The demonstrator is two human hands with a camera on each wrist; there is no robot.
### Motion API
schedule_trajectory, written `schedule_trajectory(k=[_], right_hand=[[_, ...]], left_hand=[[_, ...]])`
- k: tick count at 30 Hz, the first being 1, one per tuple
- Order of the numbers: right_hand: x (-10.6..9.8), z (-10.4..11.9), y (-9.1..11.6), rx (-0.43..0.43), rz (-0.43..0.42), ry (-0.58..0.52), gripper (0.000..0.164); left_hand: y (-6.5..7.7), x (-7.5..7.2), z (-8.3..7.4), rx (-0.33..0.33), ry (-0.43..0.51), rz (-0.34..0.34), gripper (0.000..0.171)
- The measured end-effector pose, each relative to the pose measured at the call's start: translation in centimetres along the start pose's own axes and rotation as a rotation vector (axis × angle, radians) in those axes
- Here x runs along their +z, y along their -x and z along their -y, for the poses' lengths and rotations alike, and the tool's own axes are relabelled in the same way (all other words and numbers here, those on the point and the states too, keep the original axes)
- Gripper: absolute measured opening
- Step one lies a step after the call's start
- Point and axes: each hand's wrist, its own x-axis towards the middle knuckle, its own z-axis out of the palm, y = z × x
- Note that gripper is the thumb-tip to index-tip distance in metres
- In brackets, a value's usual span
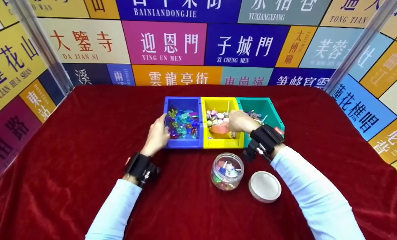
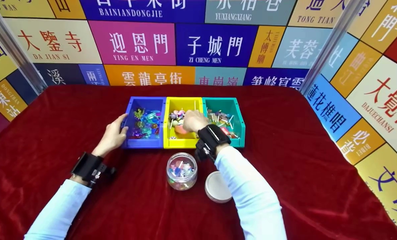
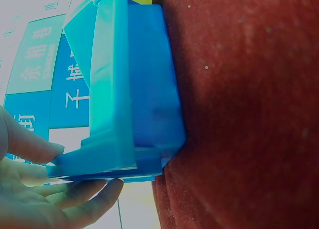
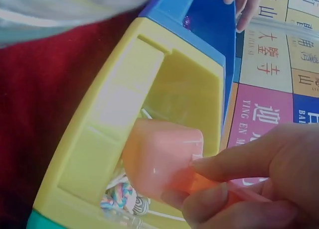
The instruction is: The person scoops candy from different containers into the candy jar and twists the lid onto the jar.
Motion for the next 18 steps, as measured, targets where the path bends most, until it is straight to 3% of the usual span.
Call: schedule_trajectory(k=[3,9,18], right_hand=[[0.5,-0.1,-0.5,-0.016,0.010,0.012,0.012],[1.6,-0.4,-1.0,-0.080,-0.005,0.047,0.023],[0.5,-0.2,-2.2,-0.077,0.004,0.078,0.015]], left_hand=[[0.1,0.1,0.0,-0.002,0.003,0.001,0.050],[0.1,0.2,0.0,-0.007,-0.003,0.021,0.049],[0.0,-0.2,0.0,0.001,-0.013,0.020,0.049]])
